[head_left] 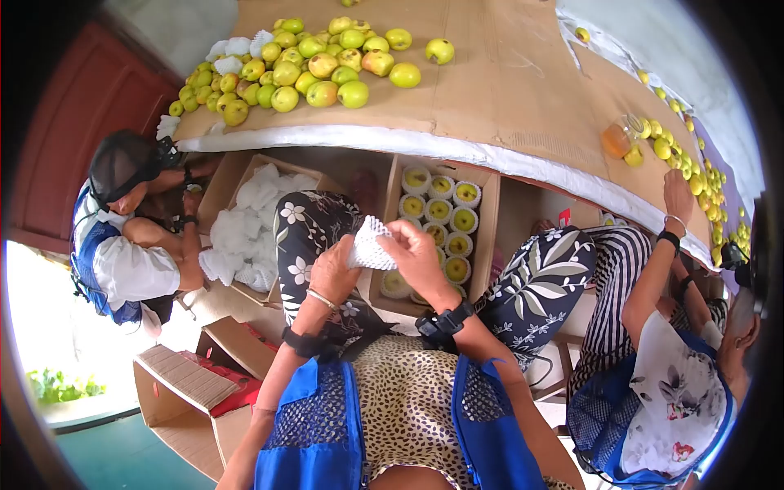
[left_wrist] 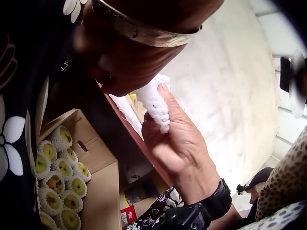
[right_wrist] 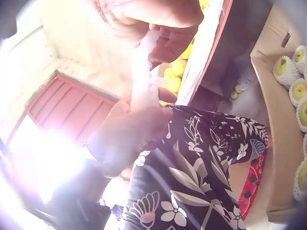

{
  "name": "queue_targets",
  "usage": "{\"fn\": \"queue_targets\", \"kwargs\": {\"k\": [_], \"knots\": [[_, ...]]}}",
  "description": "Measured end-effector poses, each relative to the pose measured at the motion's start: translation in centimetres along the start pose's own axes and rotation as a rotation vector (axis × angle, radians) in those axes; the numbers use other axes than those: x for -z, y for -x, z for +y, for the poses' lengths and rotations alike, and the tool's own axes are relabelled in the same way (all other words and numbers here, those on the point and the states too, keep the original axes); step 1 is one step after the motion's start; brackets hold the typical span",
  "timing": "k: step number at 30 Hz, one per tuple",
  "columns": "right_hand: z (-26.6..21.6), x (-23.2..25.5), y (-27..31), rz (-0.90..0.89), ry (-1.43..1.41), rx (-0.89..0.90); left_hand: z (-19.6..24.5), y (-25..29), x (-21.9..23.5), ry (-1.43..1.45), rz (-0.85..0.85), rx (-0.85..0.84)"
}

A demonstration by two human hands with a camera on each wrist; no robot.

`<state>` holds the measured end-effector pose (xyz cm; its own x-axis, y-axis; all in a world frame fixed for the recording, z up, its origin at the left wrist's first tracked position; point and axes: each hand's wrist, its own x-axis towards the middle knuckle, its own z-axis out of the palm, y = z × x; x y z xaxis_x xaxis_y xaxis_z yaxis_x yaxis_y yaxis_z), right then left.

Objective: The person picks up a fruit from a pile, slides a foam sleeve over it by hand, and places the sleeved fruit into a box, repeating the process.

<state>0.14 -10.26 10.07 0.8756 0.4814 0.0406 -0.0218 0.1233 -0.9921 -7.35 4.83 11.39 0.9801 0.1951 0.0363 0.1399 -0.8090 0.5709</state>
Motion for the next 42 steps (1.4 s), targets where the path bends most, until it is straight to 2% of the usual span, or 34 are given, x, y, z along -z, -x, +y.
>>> {"fn": "queue_targets", "kwargs": {"k": [2,5,9,10,11,13,16,19,20,23,24,27,30,31,33,35,37,39,41,42], "knots": [[0.1,0.6,-0.3,-0.038,-0.310,-0.137,-0.6,0.1,0.2,0.076,0.024,0.072],[-0.6,1.0,-0.4,-0.023,-0.194,-0.139,-0.4,0.2,0.7,0.141,0.042,0.033],[0.0,0.3,0.1,-0.167,-0.156,-0.162,-0.5,0.3,0.2,0.056,0.034,0.073],[-0.1,0.1,0.1,-0.160,-0.121,-0.136,-0.4,0.4,0.3,0.066,0.023,0.008],[-0.5,0.5,0.2,-0.159,0.080,-0.148,-0.2,0.5,0.7,0.074,0.014,-0.059],[1.2,0.1,0.1,-0.115,-0.189,-0.236,-0.2,0.6,0.8,0.153,0.020,-0.031],[1.4,-0.4,0.5,-0.154,-0.225,-0.195,0.0,0.6,0.8,0.178,-0.052,-0.030],[0.8,-0.5,0.5,-0.202,-0.041,-0.120,0.2,0.6,0.9,0.102,-0.004,-0.125],[0.7,-0.3,0.3,-0.212,0.131,-0.134,0.1,0.4,1.0,0.065,-0.031,-0.151],[1.9,0.0,0.2,-0.244,0.320,-0.038,0.1,0.3,0.8,0.097,0.052,-0.185],[1.7,-0.1,0.2,-0.210,0.301,-0.089,0.1,0.2,0.8,0.108,-0.003,-0.140],[1.5,0.2,-0.2,-0.189,0.437,-0.077,-1.2,0.0,0.4,0.252,-0.063,-0.179],[0.5,0.8,-1.6,-0.278,0.562,-0.226,-2.0,-0.3,0.8,0.381,-0.030,-0.154],[-0.2,1.3,-2.9,-0.350,0.497,-0.310,-2.1,-0.6,1.5,0.421,-0.015,-0.153],[-3.0,2.4,-5.8,-0.450,0.260,-0.321,-2.2,-1.0,3.5,0.451,0.048,-0.128],[-4.8,3.6,-9.7,-0.363,0.127,-0.257,-2.6,-1.6,4.3,0.342,0.307,-0.145],[-4.9,5.0,-14.7,-0.165,0.334,-0.133,-2.9,-2.6,5.0,0.164,0.577,-0.148],[-3.0,6.4,-20.3,0.072,0.522,0.114,-4.3,-3.5,5.4,-0.014,0.482,-0.117],[-2.8,7.2,-24.9,0.217,0.774,0.181,-4.5,-3.8,5.1,-0.086,0.426,-0.142],[-2.7,7.1,-26.5,0.221,0.826,0.209,-4.5,-3.9,5.1,-0.070,0.416,-0.122]]}}
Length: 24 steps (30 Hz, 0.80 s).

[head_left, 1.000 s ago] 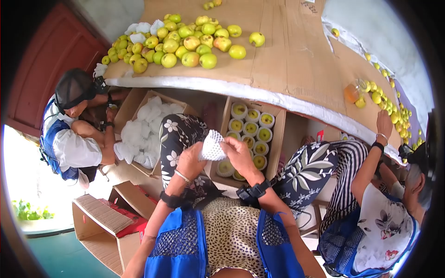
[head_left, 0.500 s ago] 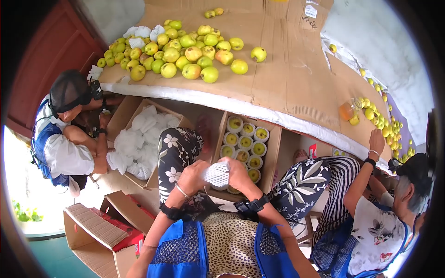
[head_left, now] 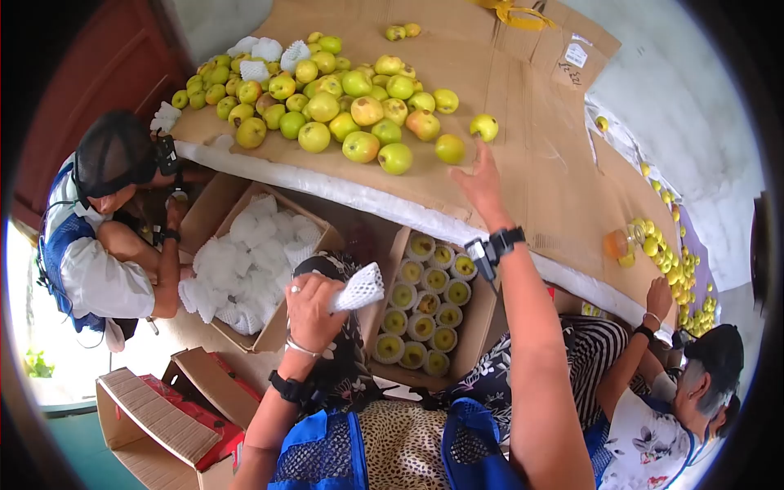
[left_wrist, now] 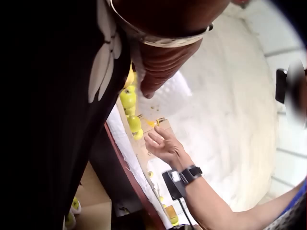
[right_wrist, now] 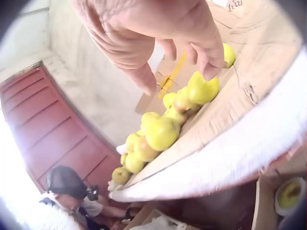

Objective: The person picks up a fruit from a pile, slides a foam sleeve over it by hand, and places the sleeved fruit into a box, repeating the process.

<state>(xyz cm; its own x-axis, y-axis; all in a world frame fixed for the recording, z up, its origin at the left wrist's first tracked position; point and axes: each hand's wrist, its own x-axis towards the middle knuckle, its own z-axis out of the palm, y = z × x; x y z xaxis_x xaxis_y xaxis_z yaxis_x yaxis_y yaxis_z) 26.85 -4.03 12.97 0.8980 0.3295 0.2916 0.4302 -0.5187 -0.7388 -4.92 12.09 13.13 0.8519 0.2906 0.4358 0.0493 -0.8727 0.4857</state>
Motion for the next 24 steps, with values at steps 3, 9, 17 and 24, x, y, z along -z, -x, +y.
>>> {"fn": "queue_targets", "kwargs": {"k": [3,9,17,24], "knots": [[1.3,-1.9,-2.8,0.018,0.105,0.066,-0.8,-0.2,-0.3,0.022,0.038,0.012],[2.3,-3.1,-3.3,-0.111,-0.106,-0.052,-1.1,-0.4,-0.4,0.034,0.070,0.031],[-7.0,6.1,6.7,-0.303,-1.299,-0.036,-0.6,0.2,-0.7,0.043,0.096,0.004],[-9.3,10.8,12.6,-0.309,-1.480,-0.093,0.8,1.0,-1.4,0.031,0.091,-0.031]]}}
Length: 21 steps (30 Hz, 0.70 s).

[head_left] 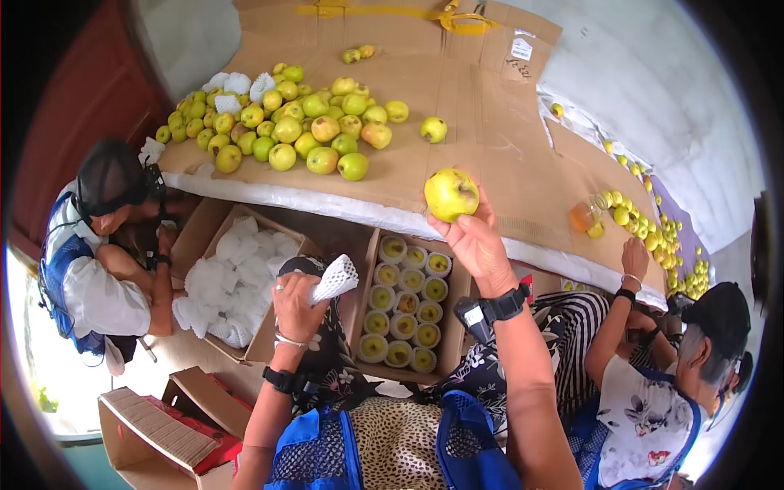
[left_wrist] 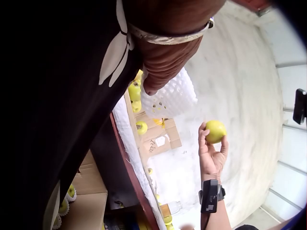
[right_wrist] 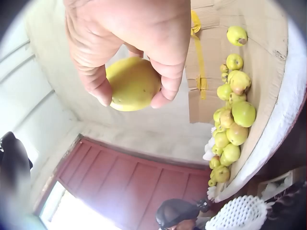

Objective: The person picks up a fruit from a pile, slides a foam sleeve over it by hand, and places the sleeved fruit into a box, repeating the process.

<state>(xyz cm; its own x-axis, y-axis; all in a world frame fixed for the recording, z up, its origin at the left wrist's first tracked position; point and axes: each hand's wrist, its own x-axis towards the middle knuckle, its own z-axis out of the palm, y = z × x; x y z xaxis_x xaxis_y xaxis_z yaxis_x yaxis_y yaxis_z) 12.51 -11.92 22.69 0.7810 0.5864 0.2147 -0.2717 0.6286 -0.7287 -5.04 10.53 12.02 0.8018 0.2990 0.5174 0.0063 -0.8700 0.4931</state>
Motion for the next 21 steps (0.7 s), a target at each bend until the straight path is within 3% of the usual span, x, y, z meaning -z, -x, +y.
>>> {"fn": "queue_targets", "kwargs": {"k": [5,10,13,19,21], "knots": [[1.4,-0.9,4.3,0.110,-0.541,-0.216,1.1,0.2,-0.3,-0.012,-0.027,-0.044],[6.2,-1.1,9.1,0.022,-0.921,-0.191,1.7,0.1,-0.7,0.003,-0.019,-0.061],[6.8,-2.4,11.3,0.106,-0.835,-0.159,2.3,0.5,-0.4,0.076,-0.026,-0.037],[8.0,0.7,12.3,0.148,-0.420,-0.117,4.0,1.7,0.5,0.654,-0.163,0.306],[8.6,1.4,12.4,0.177,-0.376,-0.097,4.1,1.8,0.9,0.653,-0.163,0.304]]}}
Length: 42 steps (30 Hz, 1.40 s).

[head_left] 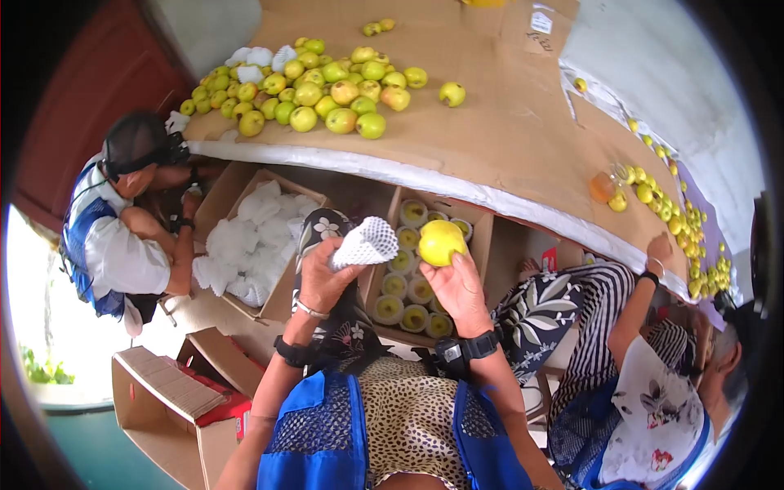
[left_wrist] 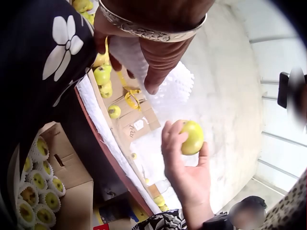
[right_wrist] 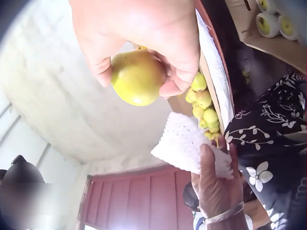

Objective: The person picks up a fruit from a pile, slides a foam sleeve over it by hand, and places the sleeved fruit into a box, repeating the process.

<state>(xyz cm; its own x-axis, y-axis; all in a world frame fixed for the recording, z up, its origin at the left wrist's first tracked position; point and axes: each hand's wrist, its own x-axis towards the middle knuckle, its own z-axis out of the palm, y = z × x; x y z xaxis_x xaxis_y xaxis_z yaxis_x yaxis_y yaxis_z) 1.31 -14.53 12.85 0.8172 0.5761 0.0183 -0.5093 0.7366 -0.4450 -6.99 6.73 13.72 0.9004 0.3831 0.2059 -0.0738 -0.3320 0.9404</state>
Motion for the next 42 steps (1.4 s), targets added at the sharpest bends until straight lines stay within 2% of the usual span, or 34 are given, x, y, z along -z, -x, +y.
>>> {"fn": "queue_targets", "kwargs": {"k": [2,4,5,6,7,8,9,10,11,18,19,22,25,28,29,32,33,36,37,42], "knots": [[0.0,0.3,0.2,0.015,0.057,0.018,0.8,0.2,0.3,-0.100,-0.009,0.051],[0.1,0.1,0.3,0.021,0.104,0.063,0.5,0.3,0.3,-0.227,-0.021,0.025],[0.3,0.2,0.1,0.042,0.193,0.078,-0.5,0.4,0.0,-0.219,0.003,-0.014],[0.5,0.7,0.1,0.159,0.380,0.081,0.9,0.5,0.0,-0.230,0.011,-0.010],[0.8,1.6,0.1,0.132,0.437,0.092,0.2,0.6,0.1,-0.279,0.004,-0.051],[1.2,1.2,-0.1,0.081,0.401,0.093,0.7,0.6,0.2,-0.272,-0.040,-0.038],[1.6,1.1,-0.1,0.013,0.342,0.114,0.0,0.5,0.0,-0.291,-0.053,-0.128],[1.9,1.2,0.1,-0.015,0.314,0.075,0.1,0.5,0.9,-0.289,-0.020,-0.086],[2.2,1.5,0.0,-0.042,0.287,0.035,0.7,0.4,-0.2,-0.310,-0.107,-0.134],[3.6,2.1,0.3,-0.091,0.236,-0.202,0.0,0.9,-0.7,-0.325,-0.205,-0.091],[3.6,2.1,0.3,-0.087,0.224,-0.230,0.1,1.1,-0.9,-0.365,-0.170,-0.071],[3.7,1.8,0.1,-0.058,0.257,-0.227,-0.4,1.0,-1.1,-0.435,-0.122,-0.161],[3.6,2.9,-0.4,0.002,0.186,-0.131,1.0,0.9,-1.2,-0.446,0.164,-0.397],[2.9,3.0,-0.7,0.005,0.549,0.010,1.3,1.0,-0.9,-0.274,0.089,-0.073],[3.3,3.1,-0.6,0.071,0.620,0.035,1.2,1.0,-1.1,-0.219,0.037,-0.020],[4.4,1.0,0.0,0.004,0.715,0.039,0.2,1.3,-1.8,-0.063,-0.123,0.138],[4.7,0.7,0.0,-0.005,0.781,0.015,-0.4,1.6,-2.2,-0.003,-0.118,0.094],[4.8,0.6,0.1,-0.068,0.815,0.010,-1.7,2.1,-2.6,0.144,-0.120,0.235],[5.0,0.7,0.1,-0.074,0.814,0.002,-1.6,2.2,-2.6,0.156,-0.075,0.211],[5.0,0.3,-0.1,-0.078,0.822,-0.039,-1.9,1.9,-2.3,-0.035,-0.033,0.118]]}}
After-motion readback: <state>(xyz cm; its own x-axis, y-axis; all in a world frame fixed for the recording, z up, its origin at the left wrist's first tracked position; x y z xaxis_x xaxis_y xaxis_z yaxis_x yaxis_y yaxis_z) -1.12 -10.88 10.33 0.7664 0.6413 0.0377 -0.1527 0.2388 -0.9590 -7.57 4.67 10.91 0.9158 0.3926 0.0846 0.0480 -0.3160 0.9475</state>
